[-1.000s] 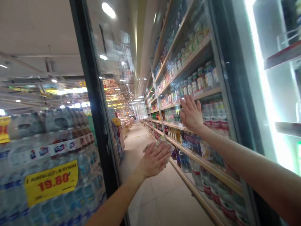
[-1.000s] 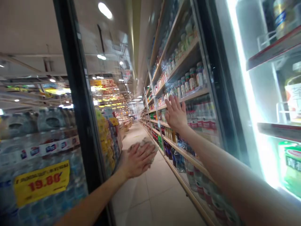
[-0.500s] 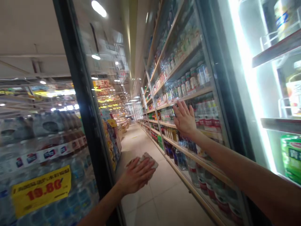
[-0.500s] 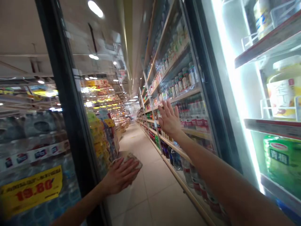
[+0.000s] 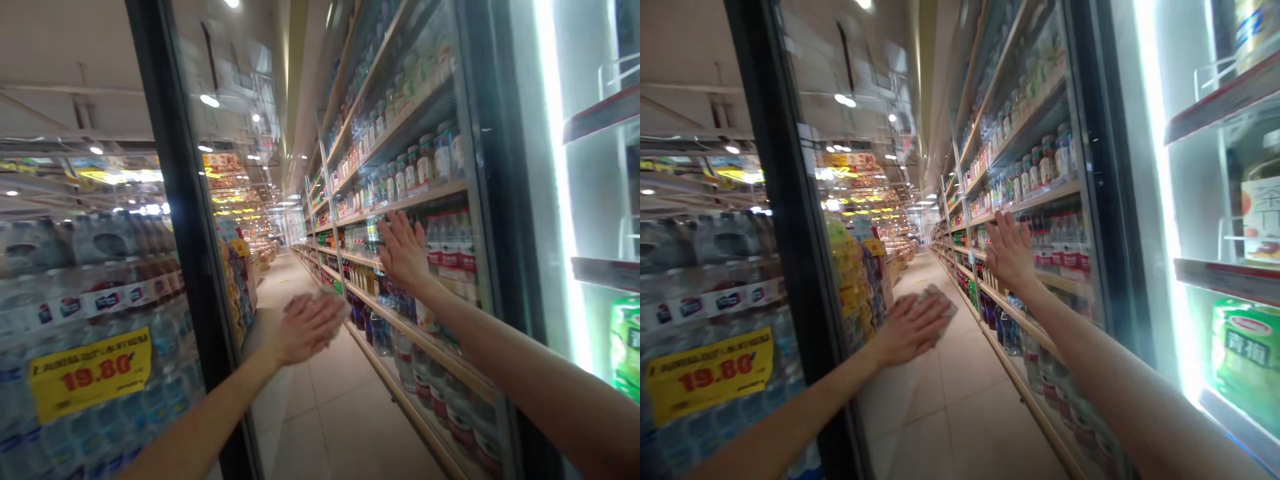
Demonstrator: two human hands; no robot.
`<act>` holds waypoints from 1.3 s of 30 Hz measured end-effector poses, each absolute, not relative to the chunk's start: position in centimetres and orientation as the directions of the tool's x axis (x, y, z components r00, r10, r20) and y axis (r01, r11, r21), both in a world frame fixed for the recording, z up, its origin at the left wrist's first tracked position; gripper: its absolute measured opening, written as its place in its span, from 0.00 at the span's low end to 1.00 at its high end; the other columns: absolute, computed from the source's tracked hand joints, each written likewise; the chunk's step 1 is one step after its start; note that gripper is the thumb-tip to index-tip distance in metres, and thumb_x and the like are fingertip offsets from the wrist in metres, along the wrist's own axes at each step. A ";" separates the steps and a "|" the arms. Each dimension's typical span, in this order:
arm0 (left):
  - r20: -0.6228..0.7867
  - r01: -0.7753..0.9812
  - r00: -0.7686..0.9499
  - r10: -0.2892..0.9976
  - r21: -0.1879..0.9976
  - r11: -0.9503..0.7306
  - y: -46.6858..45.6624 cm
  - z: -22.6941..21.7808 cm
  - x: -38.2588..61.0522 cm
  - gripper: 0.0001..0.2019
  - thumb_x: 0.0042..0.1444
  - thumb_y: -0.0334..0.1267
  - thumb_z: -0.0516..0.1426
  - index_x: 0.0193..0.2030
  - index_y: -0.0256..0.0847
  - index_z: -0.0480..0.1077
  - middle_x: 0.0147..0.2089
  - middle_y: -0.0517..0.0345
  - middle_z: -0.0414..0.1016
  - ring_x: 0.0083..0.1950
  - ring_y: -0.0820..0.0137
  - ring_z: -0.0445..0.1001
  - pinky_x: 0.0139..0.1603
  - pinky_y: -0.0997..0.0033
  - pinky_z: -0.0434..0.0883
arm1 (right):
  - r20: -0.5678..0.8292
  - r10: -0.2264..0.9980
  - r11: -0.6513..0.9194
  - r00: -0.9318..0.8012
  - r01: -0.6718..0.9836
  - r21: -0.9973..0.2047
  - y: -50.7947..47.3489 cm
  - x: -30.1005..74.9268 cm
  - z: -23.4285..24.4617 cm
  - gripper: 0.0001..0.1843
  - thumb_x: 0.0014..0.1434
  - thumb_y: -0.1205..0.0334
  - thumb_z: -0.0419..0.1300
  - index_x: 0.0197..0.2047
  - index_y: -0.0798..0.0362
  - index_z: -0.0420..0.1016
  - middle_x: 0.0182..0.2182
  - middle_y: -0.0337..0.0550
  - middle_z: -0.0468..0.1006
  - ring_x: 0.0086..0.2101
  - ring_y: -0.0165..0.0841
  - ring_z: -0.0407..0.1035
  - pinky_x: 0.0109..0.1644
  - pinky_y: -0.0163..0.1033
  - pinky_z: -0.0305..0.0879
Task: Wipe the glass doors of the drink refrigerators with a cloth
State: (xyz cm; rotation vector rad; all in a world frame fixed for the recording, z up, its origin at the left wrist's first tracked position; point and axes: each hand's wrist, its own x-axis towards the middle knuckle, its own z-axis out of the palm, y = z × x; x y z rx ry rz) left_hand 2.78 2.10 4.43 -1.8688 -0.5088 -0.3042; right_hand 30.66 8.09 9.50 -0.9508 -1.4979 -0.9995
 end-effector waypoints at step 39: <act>0.478 0.500 0.866 0.148 -0.815 -0.295 3.0 3.0 8.0 0.24 0.59 0.45 0.47 0.62 0.48 0.55 0.68 0.61 0.50 0.70 0.63 0.39 0.67 0.50 0.35 | 0.978 -0.041 0.369 -0.205 0.907 0.206 8.5 31.8 6.6 0.29 0.60 0.61 0.48 0.65 0.49 0.50 0.64 0.48 0.54 0.63 0.41 0.45 0.64 0.56 0.40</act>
